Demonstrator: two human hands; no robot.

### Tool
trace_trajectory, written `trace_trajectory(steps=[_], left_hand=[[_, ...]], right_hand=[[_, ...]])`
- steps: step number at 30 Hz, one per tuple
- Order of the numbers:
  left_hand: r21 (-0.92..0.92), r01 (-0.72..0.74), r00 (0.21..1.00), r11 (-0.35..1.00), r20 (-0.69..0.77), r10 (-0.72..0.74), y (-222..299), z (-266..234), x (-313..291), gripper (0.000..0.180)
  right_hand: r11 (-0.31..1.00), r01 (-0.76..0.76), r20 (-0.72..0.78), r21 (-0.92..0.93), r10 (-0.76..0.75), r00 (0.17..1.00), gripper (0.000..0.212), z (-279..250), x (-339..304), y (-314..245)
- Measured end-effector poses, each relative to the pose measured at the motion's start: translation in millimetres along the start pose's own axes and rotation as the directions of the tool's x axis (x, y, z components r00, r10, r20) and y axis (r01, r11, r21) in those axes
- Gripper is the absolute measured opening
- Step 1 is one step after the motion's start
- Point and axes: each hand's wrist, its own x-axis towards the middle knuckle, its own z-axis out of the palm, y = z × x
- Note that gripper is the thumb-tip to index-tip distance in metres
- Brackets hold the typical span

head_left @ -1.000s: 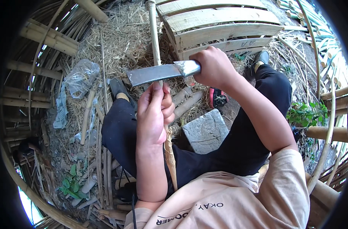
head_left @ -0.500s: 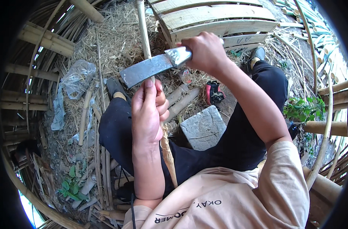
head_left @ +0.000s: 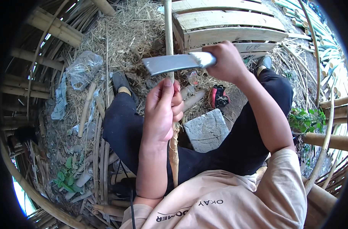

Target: The person shaves a bamboo stick with a knife.

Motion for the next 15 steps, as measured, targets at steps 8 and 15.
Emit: trace_trajectory(steps=[8, 15], left_hand=[[0.121, -0.049, 0.998, 0.991, -0.036, 0.054, -3.6, 12.8, -2.6, 0.027], [0.147, -0.043, 0.998, 0.988, -0.044, 0.050, -6.6, 17.9, -9.9, 0.028]], right_hand=[[0.997, -0.075, 0.053, -0.008, 0.076, 0.996, 0.024, 2.6, -5.1, -12.3], [0.970, -0.207, -0.262, -0.129, 0.168, 0.950, 0.019, -3.7, 18.2, 43.4]])
